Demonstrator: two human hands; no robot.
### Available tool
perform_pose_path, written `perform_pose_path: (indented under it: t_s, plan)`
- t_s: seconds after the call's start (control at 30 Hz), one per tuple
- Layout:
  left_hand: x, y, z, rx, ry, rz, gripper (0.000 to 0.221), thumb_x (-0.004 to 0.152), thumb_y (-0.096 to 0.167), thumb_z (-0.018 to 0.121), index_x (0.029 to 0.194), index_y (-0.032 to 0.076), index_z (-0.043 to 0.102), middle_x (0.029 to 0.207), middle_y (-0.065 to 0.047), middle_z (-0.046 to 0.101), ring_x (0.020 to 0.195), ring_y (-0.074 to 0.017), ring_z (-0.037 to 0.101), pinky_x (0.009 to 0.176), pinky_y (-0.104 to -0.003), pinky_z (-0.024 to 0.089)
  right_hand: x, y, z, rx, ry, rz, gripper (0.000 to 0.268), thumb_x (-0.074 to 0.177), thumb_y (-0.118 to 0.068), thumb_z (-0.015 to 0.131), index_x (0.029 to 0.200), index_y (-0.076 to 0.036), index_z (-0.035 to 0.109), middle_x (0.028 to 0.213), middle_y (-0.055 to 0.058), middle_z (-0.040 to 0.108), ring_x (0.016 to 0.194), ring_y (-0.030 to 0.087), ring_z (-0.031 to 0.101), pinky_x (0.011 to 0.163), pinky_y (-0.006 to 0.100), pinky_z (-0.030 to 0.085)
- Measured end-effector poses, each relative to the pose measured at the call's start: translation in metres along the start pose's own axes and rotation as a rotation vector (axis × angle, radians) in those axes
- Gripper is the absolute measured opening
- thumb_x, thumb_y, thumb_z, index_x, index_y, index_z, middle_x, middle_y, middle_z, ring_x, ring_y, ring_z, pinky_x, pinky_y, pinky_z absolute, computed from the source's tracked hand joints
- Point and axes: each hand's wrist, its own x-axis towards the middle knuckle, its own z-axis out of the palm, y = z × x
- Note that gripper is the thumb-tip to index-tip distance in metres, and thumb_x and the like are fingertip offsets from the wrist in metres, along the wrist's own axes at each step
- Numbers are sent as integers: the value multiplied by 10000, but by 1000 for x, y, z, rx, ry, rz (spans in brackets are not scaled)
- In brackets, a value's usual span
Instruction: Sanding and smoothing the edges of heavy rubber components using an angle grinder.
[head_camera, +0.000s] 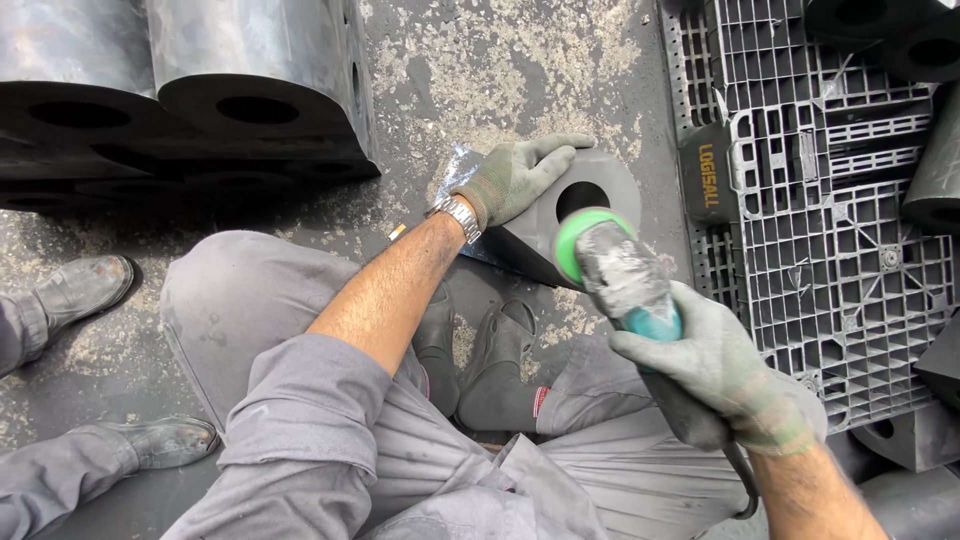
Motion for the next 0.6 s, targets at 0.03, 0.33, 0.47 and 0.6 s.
perform_pose_path:
  t_s: [0.03, 0.33, 0.47, 0.6]
  plan:
    - [-1, -1, 1, 0, 0, -3, 399, 1020, 431, 487, 1367, 316, 648, 1172, -40, 793, 1045, -143, 762, 980, -316, 577, 0, -7, 0, 1, -3, 1, 527, 682, -329, 842, 1116, -60, 717, 903, 87, 780, 803, 160, 718, 735, 336, 586]
    - [2, -1, -1, -119, -15, -53, 401, 1006, 431, 493, 1361, 321, 643, 1158, -44, 792, 1018, -150, 777, 949, -313, 612, -3, -6, -11, -5, 68, 146, 523, 722, -358, 847, 1137, -69, 716, 899, 97, 785, 788, 176, 730, 713, 361, 594]
    - [-1, 2, -2, -32, -31, -53, 407, 1012, 452, 473, 1369, 339, 634, 1141, -44, 793, 991, -153, 770, 950, -324, 592, 2, -22, 2, 19, -22, 49, 524, 708, -345, 850, 1135, -75, 712, 897, 86, 783, 795, 161, 719, 723, 342, 589]
    - [1, -5, 1, -146, -50, 20, 404, 1019, 451, 471, 1362, 320, 641, 1175, -46, 789, 997, -155, 788, 959, -331, 621, 1, -5, -6, 87, -8, -5, 483, 709, -301, 812, 1119, -62, 725, 929, 71, 784, 811, 158, 712, 731, 336, 576]
